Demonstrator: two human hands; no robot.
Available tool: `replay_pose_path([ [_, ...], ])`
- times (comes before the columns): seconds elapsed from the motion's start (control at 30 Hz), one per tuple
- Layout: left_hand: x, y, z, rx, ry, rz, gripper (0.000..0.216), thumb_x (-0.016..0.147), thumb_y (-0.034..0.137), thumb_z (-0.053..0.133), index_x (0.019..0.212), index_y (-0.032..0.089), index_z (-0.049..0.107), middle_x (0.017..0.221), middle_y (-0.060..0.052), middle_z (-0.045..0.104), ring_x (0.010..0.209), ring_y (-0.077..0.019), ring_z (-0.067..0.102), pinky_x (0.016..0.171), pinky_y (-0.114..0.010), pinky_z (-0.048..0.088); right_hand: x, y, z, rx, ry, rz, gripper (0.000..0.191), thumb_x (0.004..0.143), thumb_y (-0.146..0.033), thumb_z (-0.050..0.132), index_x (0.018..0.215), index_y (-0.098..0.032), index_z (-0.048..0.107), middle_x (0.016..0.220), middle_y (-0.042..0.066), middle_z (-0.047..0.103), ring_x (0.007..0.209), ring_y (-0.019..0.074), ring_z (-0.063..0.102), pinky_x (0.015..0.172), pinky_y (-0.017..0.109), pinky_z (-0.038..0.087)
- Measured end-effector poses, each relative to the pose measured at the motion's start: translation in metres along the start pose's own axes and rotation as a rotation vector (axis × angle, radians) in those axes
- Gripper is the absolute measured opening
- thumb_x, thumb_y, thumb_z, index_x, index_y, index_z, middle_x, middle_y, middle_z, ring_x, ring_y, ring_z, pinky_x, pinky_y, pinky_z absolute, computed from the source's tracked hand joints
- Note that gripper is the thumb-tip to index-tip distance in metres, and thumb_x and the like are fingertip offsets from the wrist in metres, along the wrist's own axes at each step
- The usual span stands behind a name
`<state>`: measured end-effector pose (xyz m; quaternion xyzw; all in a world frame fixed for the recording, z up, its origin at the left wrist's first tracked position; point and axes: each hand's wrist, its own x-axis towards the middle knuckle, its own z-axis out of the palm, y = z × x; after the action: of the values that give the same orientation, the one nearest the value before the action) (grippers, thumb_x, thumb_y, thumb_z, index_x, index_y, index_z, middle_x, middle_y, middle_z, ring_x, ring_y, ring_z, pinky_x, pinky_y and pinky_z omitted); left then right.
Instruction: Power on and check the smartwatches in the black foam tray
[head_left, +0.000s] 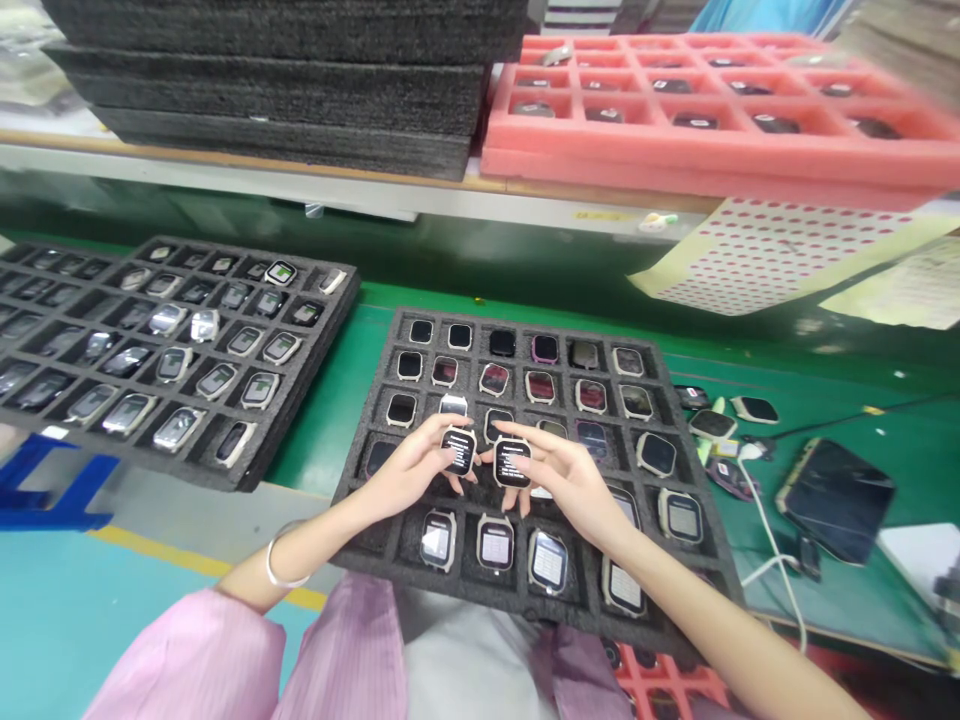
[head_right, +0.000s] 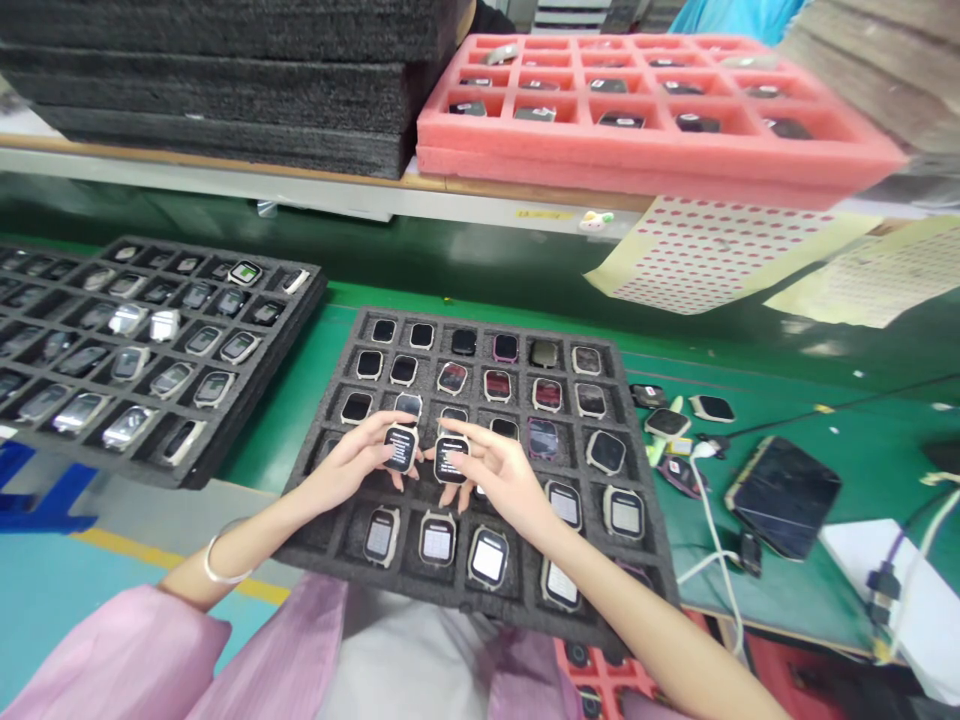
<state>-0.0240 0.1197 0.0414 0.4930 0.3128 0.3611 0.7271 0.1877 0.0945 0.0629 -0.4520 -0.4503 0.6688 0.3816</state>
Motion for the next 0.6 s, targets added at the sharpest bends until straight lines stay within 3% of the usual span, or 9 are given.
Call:
replay_pose_path([
  [0.27, -0.004, 0.004, -0.001, -0.008, -0.045, -0.010, 0.033, 0.086, 0.019, 0.052, 0.119, 0.020, 0.048, 0.094, -0.005, 0.063, 0.080, -0.0177, 0.066, 0.065, -0.028, 0.056, 0.000, 0.000, 0.001, -0.077, -0.028, -0.025, 0.055, 0.082, -0.030, 0.068, 0.131, -0.015, 0.047, 0.099, 0.012, 0.071, 0.056, 0.0159, 0.068, 0.045, 0.024, 0.054],
  [0.43, -0.013, 0.015, -0.005, -0.059, -0.043, -0.075, 0.037, 0.084, 0.022, 0.058, 0.119, 0.019, 0.049, 0.099, -0.007, 0.065, 0.087, -0.0207, 0.067, 0.073, -0.033, 0.057, -0.005, -0.003, -0.001, -0.197, -0.208, -0.041, 0.075, 0.080, -0.022, 0.069, 0.143, -0.020, 0.028, 0.111, 0.011, 0.066, 0.077, 0.0197, 0.070, 0.067, 0.034, 0.061],
  [0.5, -0.015, 0.017, -0.006, -0.078, -0.041, -0.097, 0.035, 0.082, 0.025, 0.061, 0.115, 0.018, 0.050, 0.099, -0.008, 0.066, 0.088, -0.0218, 0.067, 0.074, -0.034, 0.057, -0.002, -0.002, -0.003, -0.363, -0.243, -0.087, 0.071, 0.084, -0.022, 0.065, 0.144, -0.020, 0.027, 0.104, 0.010, 0.067, 0.077, 0.0208, 0.070, 0.069, 0.038, 0.060],
  [0.6, -0.016, 0.016, -0.006, -0.097, -0.027, -0.108, 0.033, 0.082, 0.027, 0.064, 0.110, 0.017, 0.050, 0.095, -0.008, 0.068, 0.084, -0.0215, 0.069, 0.070, -0.033, 0.057, 0.005, -0.001, -0.006, -0.841, -0.214, -0.312, 0.057, 0.081, -0.020, 0.066, 0.134, -0.018, 0.045, 0.112, 0.013, 0.062, 0.094, 0.0274, 0.064, 0.082, 0.047, 0.055],
])
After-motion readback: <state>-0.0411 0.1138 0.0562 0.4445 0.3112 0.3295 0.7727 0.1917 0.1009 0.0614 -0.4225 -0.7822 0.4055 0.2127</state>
